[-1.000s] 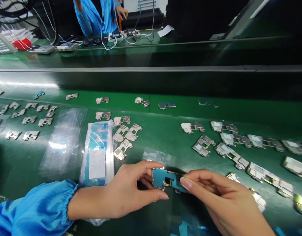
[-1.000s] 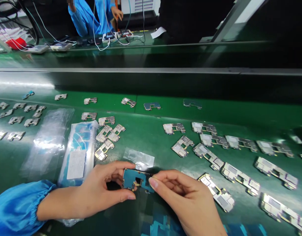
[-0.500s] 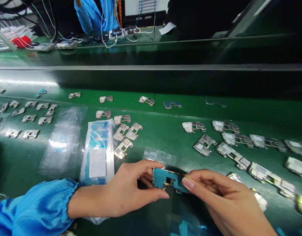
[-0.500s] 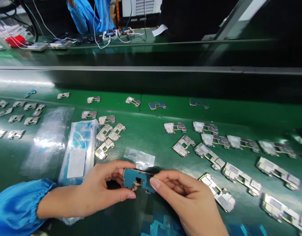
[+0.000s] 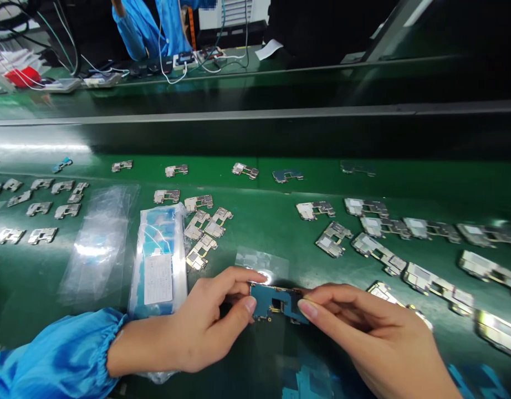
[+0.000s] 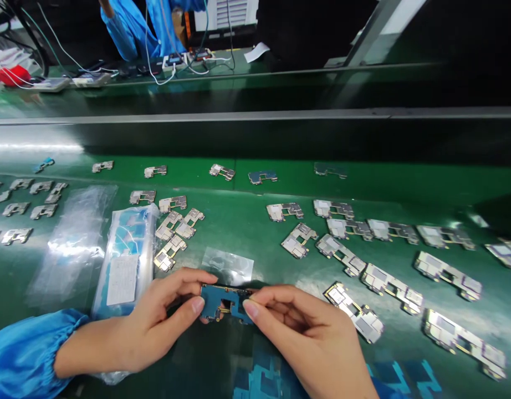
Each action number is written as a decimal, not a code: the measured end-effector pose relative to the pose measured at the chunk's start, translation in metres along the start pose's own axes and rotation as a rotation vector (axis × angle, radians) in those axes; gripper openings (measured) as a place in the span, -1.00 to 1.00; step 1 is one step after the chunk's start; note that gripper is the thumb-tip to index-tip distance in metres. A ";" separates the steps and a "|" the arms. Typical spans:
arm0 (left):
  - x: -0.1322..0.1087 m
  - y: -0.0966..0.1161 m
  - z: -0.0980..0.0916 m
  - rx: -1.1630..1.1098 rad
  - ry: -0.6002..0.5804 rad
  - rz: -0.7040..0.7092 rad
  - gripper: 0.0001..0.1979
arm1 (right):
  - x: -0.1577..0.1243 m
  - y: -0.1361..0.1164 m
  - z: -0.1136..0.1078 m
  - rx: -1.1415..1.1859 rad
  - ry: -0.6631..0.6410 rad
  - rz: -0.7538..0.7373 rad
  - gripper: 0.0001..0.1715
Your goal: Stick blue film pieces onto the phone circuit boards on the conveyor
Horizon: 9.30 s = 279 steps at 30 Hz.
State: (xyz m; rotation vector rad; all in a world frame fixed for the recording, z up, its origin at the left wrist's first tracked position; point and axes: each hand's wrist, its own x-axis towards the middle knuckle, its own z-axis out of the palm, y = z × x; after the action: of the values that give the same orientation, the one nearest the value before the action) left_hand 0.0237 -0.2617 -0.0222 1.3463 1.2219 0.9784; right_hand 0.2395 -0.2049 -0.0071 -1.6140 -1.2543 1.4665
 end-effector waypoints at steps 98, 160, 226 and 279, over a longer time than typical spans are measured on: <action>0.014 -0.013 -0.001 -0.910 -0.241 -0.283 -0.79 | 0.016 -0.002 -0.024 -0.110 -0.205 -0.046 -0.73; 0.018 -0.002 -0.005 -0.638 -0.035 -0.495 -0.68 | 0.004 -0.006 -0.008 -0.230 -0.107 -0.354 -0.82; 0.018 -0.010 -0.008 -0.897 -0.185 -0.434 -0.79 | 0.021 0.006 -0.019 -0.094 -0.278 -0.167 -0.74; -0.002 0.000 -0.020 0.881 -0.145 0.520 -0.72 | 0.031 0.012 -0.009 -0.227 -0.458 -0.099 -0.72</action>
State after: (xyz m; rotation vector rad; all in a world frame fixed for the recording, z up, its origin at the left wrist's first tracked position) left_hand 0.0041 -0.2608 -0.0191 2.4705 1.2635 0.6584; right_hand 0.2487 -0.1794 -0.0285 -1.3671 -1.7830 1.7419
